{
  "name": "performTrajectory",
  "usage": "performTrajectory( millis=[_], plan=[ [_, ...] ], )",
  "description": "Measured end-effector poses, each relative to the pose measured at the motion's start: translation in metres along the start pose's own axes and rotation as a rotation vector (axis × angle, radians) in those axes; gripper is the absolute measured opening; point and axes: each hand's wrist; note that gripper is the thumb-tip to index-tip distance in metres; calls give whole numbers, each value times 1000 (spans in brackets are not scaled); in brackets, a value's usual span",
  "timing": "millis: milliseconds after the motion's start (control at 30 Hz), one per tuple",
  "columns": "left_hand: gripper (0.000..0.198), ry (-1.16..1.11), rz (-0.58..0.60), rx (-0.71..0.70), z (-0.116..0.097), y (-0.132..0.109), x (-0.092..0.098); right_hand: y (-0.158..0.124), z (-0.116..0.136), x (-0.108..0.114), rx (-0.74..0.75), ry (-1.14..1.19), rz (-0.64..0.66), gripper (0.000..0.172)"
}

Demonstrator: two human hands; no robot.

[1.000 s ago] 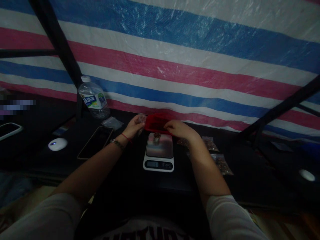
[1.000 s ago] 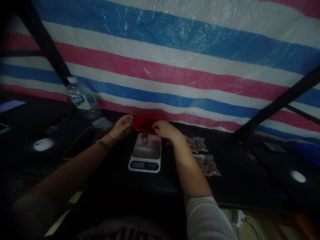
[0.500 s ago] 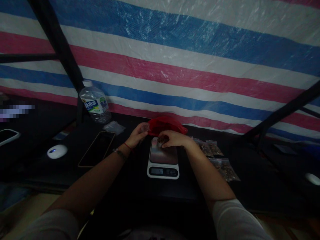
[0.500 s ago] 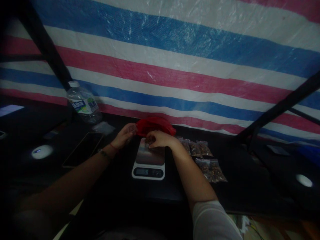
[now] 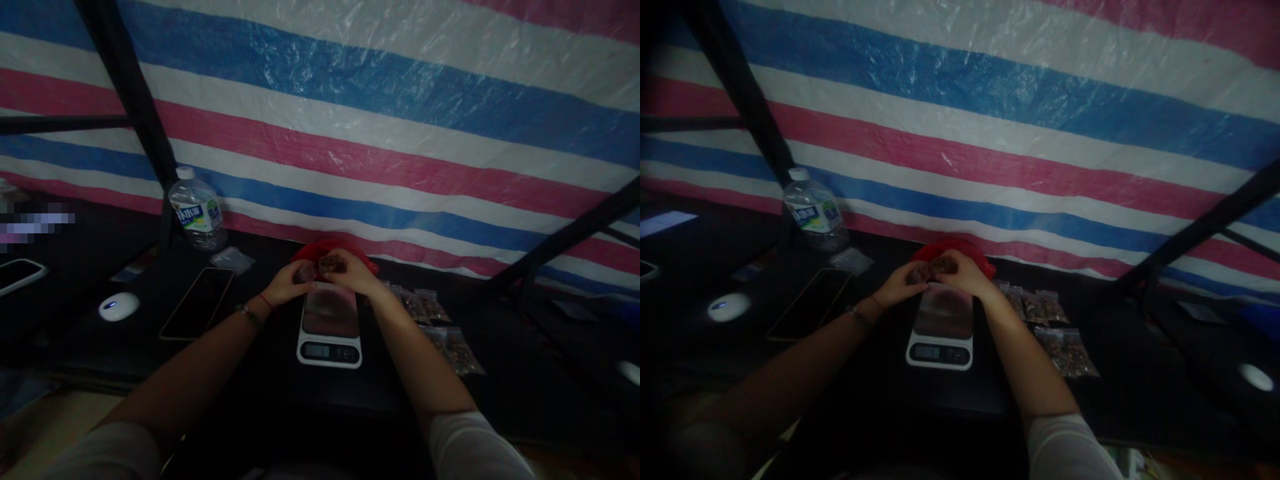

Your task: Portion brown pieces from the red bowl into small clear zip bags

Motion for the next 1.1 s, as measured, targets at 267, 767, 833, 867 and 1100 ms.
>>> performTrajectory(
  millis=[267,767,833,867,1100],
  plan=[
    [62,-23,-6,14,5,-1,-5,-2,18,-7,32,-183,-44,35],
    [48,-17,3,5,1,-1,-9,-2,22,-7,210,-241,-53,39],
    [46,-62,4,3,3,-1,-10,-2,19,-7,201,-209,-55,45],
    [45,-77,-5,1,3,-1,-10,-2,18,-6,201,-203,-46,48],
    [36,-33,-11,-4,-8,-2,-8,-7,21,6,143,-375,141,48]
  ],
)
Point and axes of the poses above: each hand's wrist, its own y-axis towards the middle knuckle, its own x-axis out of the back of the hand, z = x × y, and after that the axes turned 2 degrees about y, right-handed
